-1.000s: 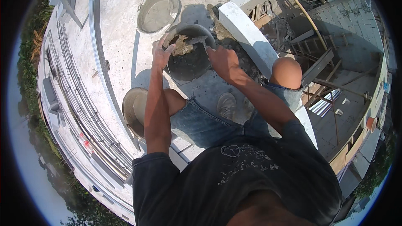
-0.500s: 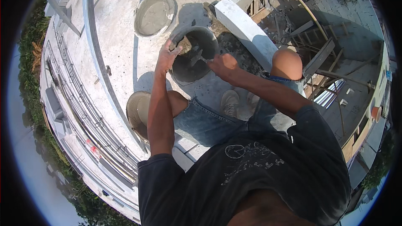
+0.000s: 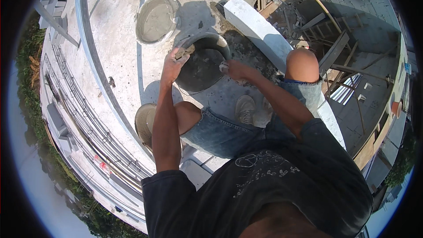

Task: Apply mortar to bricks and lay them to build a wall structure.

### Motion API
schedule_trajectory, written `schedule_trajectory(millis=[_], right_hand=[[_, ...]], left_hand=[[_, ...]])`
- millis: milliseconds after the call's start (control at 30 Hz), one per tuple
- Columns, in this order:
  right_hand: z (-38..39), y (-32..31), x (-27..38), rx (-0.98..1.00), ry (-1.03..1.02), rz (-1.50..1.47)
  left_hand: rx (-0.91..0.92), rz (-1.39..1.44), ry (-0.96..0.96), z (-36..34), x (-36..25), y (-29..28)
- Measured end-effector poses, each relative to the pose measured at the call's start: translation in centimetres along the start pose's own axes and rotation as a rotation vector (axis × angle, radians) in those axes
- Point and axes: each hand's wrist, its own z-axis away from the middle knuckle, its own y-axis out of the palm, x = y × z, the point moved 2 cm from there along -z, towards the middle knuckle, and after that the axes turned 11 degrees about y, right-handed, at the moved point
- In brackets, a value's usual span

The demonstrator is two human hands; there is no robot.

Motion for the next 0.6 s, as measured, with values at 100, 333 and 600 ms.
schedule_trajectory(millis=[100, 333, 600], right_hand=[[-0.3, 0.7, -0.2, 0.318, 0.085, -0.294], [2.6, 5.2, 1.6, 0.649, 0.222, -0.867], [5.2, 5.3, 1.6, 0.190, -0.071, -0.513]], left_hand=[[-0.009, 0.054, 0.039, -0.1, -0.3, -0.1], [-0.056, 0.261, 0.112, -0.7, -1.0, 0.2], [-0.201, 0.347, 0.027, 0.1, -1.1, -0.1]])
